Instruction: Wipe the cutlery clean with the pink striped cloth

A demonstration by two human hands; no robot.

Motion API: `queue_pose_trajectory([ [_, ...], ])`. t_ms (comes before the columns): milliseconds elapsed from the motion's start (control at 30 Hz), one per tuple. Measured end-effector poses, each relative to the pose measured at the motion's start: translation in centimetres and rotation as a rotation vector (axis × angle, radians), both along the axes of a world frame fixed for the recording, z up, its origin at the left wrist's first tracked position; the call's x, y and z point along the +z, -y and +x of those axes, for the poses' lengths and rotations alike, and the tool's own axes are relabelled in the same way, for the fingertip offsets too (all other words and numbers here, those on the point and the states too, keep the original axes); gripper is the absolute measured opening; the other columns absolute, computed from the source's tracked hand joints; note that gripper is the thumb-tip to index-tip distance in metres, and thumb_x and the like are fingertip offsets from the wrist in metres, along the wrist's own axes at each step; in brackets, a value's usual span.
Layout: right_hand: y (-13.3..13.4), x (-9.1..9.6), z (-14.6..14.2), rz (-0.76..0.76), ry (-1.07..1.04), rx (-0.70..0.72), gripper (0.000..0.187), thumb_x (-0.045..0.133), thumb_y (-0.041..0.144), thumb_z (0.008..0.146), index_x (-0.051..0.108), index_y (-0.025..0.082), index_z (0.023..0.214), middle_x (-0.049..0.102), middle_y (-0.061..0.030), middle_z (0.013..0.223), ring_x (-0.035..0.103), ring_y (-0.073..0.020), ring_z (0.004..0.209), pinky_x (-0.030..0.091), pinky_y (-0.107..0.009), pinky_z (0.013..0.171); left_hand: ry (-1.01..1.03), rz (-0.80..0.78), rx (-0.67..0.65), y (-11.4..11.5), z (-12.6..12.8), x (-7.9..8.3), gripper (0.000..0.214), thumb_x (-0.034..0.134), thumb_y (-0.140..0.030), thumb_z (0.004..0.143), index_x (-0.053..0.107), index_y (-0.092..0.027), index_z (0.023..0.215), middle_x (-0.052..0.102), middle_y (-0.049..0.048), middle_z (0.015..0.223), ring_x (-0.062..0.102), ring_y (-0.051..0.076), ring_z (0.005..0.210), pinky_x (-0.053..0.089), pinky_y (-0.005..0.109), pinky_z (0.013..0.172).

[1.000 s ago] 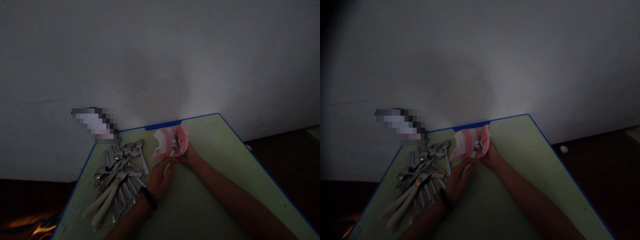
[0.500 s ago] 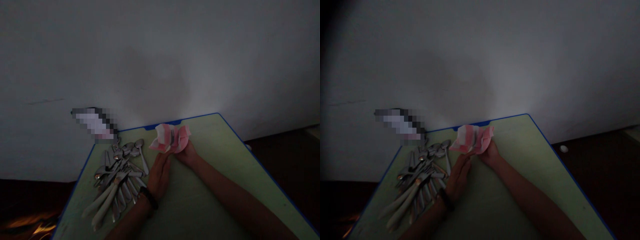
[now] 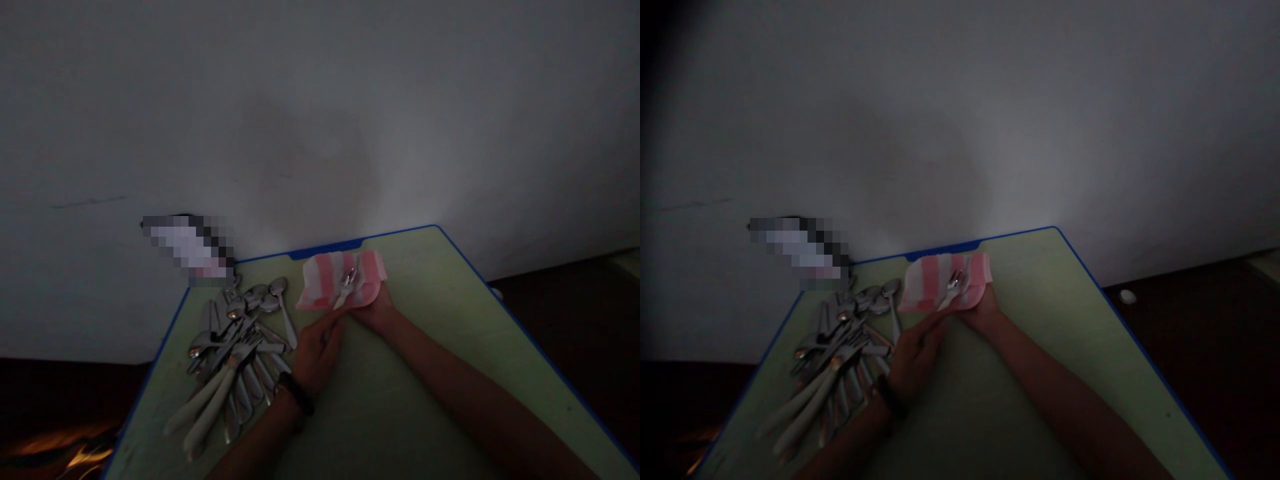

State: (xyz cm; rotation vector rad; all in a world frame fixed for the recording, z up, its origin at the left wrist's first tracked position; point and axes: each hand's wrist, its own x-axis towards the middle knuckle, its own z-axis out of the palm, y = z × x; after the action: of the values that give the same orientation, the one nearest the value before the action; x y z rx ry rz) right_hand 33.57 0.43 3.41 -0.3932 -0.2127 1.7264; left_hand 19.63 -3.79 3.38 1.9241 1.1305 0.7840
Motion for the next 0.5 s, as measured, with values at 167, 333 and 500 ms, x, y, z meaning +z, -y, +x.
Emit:
queue_pose_trajectory([
  [167,0.24,-0.54,0.31,-0.083,-0.097,0.002,0.035,0.039,0.046,0.081,0.061,0.020,0.092,0.066,-0.0031,0.072,0.061,-0.0224,0.083,0.050,-0.040,0.077,-0.018,0.005,-0.102,0.08,-0.08,0.09,0.032,0.041,-0.022,0.087,0.063,-0.022,0.110,0.067,0.0027,0.109,0.062,0.019,0.099,0.047,0.030,0.086],
  [333,0.08,-0.53,0.05,0.014,-0.086,0.063,0.039,0.036,0.047,0.082,0.061,0.019,0.093,0.066,-0.0050,0.074,0.060,-0.0234,0.085,0.050,-0.042,0.074,-0.009,0.043,-0.049,0.12,0.00,0.10,0.031,0.041,-0.022,0.087,0.063,-0.019,0.108,0.069,0.0042,0.102,0.063,0.019,0.094,0.048,0.031,0.084],
  [500,0.01,0.09,-0.33,0.033,0.039,0.053,0.030,0.039,0.040,0.081,0.061,0.020,0.087,0.065,-0.0046,0.073,0.060,-0.0226,0.083,0.049,-0.041,0.074,-0.008,0.077,0.008,0.34,-0.14,0.08,0.030,0.041,-0.022,0.086,0.063,-0.018,0.107,0.069,0.0043,0.099,0.063,0.019,0.089,0.048,0.031,0.081],
])
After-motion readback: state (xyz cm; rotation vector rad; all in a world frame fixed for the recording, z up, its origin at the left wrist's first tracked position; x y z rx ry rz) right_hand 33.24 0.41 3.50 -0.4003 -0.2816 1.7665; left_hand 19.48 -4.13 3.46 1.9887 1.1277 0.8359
